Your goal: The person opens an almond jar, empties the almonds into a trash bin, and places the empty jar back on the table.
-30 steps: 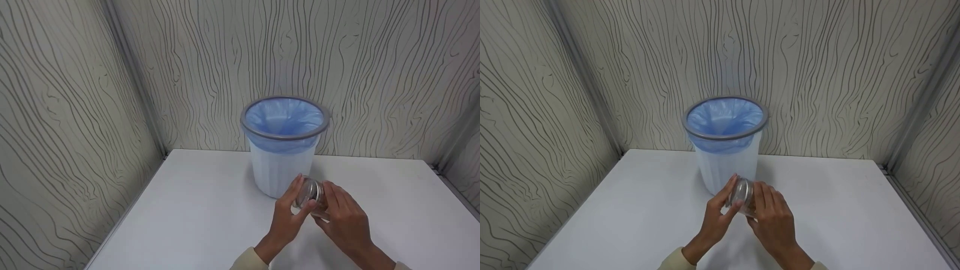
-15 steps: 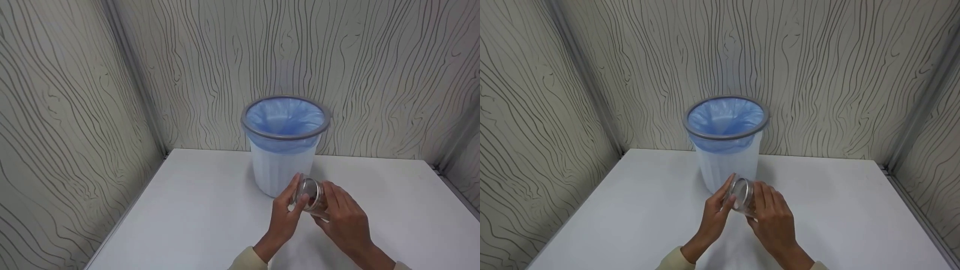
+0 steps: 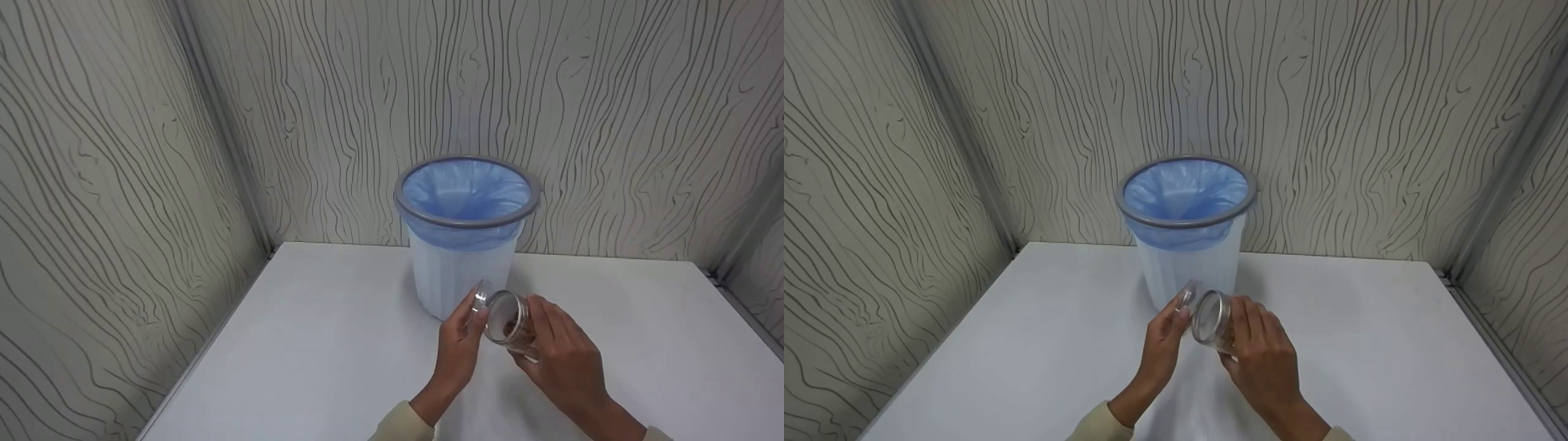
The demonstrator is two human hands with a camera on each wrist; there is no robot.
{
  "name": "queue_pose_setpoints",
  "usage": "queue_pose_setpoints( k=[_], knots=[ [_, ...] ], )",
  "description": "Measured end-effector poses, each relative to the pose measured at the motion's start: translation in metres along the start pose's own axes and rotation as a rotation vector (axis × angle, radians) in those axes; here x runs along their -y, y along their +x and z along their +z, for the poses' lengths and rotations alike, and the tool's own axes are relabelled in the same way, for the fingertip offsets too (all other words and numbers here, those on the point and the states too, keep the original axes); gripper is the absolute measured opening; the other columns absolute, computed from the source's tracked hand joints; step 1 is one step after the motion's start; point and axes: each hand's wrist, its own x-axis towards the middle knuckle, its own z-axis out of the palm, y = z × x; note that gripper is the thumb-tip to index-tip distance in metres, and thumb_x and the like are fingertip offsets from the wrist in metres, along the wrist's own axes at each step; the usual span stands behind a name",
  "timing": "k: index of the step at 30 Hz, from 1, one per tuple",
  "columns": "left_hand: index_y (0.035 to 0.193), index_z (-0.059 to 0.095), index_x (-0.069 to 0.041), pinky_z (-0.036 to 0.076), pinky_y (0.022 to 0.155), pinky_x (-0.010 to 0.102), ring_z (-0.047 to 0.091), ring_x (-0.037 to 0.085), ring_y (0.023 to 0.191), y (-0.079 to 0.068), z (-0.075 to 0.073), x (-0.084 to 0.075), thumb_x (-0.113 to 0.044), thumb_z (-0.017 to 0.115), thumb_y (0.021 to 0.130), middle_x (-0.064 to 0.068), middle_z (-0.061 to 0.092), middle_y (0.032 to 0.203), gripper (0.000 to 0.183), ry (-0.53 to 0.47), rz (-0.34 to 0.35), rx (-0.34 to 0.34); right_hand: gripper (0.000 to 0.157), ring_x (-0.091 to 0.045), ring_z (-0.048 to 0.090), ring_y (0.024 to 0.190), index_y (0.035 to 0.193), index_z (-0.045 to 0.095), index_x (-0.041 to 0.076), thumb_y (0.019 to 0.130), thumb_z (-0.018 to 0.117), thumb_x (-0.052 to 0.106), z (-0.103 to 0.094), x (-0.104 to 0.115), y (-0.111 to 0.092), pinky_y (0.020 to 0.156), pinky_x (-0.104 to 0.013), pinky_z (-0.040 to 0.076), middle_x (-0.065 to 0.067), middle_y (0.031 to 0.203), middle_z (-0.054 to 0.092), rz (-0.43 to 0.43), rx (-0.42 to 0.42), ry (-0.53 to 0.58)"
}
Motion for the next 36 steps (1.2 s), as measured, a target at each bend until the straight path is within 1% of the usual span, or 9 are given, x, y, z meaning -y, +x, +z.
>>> queue_pose_setpoints(
  k=[4, 9, 12, 17, 19, 23, 26, 30, 36],
  knots=[
    [0.156, 0.042, -0.013, 0.035, 0.114, 0.032, 0.041, 0.013, 0.143, 0.000, -0.001, 0.000, -0.031, 0.046, 0.110, -0.006, 0.044, 0.156, 0.049, -0.011, -0.005, -0.011, 0.108, -0.040, 0.067, 0.105, 0.137, 0.056, -0.007, 0.045, 0.103, 0.026, 0.000, 0.001, -0.001, 0.085, -0.052, 0.057, -0.022, 0.124, 0.065, 0.003, 0.009, 0.003],
    [0.155, 0.043, -0.015, 0.037, 0.115, 0.036, 0.040, 0.014, 0.144, -0.001, -0.004, -0.001, -0.030, 0.046, 0.110, -0.005, 0.045, 0.155, 0.047, -0.019, -0.015, -0.022, 0.109, -0.040, 0.067, 0.105, 0.137, 0.056, -0.007, 0.044, 0.103, 0.025, 0.001, 0.000, -0.001, 0.086, -0.052, 0.057, -0.023, 0.125, 0.065, 0.001, 0.004, 0.003],
    [0.154, 0.044, -0.015, 0.038, 0.114, 0.037, 0.041, 0.015, 0.144, -0.001, -0.006, -0.002, -0.032, 0.047, 0.110, -0.005, 0.045, 0.156, 0.048, -0.014, -0.041, -0.031, 0.107, -0.040, 0.067, 0.105, 0.136, 0.056, -0.007, 0.045, 0.103, 0.025, 0.001, 0.000, -0.001, 0.086, -0.052, 0.057, -0.022, 0.124, 0.065, -0.002, 0.004, 0.005],
    [0.153, 0.045, -0.013, 0.033, 0.117, 0.036, 0.040, 0.013, 0.144, 0.000, -0.009, -0.003, -0.035, 0.045, 0.110, -0.004, 0.045, 0.156, 0.049, -0.011, -0.086, -0.044, 0.104, -0.038, 0.067, 0.108, 0.136, 0.057, -0.006, 0.048, 0.102, 0.027, 0.000, -0.001, -0.001, 0.087, -0.050, 0.057, -0.021, 0.125, 0.065, -0.005, 0.017, 0.004],
    [0.153, 0.046, -0.012, 0.032, 0.117, 0.035, 0.041, 0.013, 0.144, 0.000, -0.010, -0.002, -0.036, 0.045, 0.110, -0.003, 0.046, 0.156, 0.049, -0.015, -0.096, -0.050, 0.104, -0.038, 0.067, 0.107, 0.135, 0.057, -0.006, 0.047, 0.102, 0.027, 0.000, -0.002, -0.001, 0.087, -0.050, 0.057, -0.021, 0.125, 0.065, -0.008, 0.012, 0.005],
    [0.153, 0.045, -0.010, 0.039, 0.113, 0.034, 0.044, 0.019, 0.143, -0.001, -0.011, -0.001, -0.037, 0.043, 0.110, 0.002, 0.046, 0.156, 0.051, -0.029, -0.110, -0.047, 0.104, -0.038, 0.067, 0.106, 0.135, 0.058, -0.005, 0.047, 0.102, 0.027, 0.001, -0.002, -0.001, 0.086, -0.049, 0.058, -0.021, 0.124, 0.065, -0.009, 0.012, 0.002],
    [0.153, 0.045, -0.006, 0.042, 0.110, 0.037, 0.046, 0.023, 0.142, -0.001, -0.012, 0.000, -0.037, 0.041, 0.111, 0.008, 0.046, 0.156, 0.052, -0.069, -0.112, -0.039, 0.103, -0.038, 0.067, 0.107, 0.135, 0.057, -0.005, 0.047, 0.102, 0.027, 0.001, -0.002, -0.002, 0.088, -0.049, 0.057, -0.021, 0.125, 0.065, -0.006, 0.018, -0.004],
    [0.151, 0.047, -0.005, 0.043, 0.110, 0.040, 0.046, 0.024, 0.142, 0.000, -0.013, 0.000, -0.037, 0.039, 0.111, 0.009, 0.049, 0.153, 0.052, -0.107, -0.127, -0.041, 0.105, -0.039, 0.066, 0.107, 0.135, 0.057, -0.007, 0.046, 0.102, 0.026, 0.001, -0.001, -0.002, 0.088, -0.051, 0.056, -0.022, 0.125, 0.064, -0.004, 0.005, 0.004],
    [0.150, 0.048, -0.006, 0.044, 0.108, 0.038, 0.047, 0.026, 0.141, 0.000, -0.015, 0.000, -0.038, 0.039, 0.111, 0.010, 0.051, 0.152, 0.051, -0.123, -0.148, -0.050, 0.106, -0.039, 0.066, 0.108, 0.136, 0.056, -0.007, 0.046, 0.102, 0.026, 0.000, -0.002, -0.002, 0.087, -0.053, 0.056, -0.022, 0.125, 0.064, 0.001, 0.006, 0.008]
  ],
)
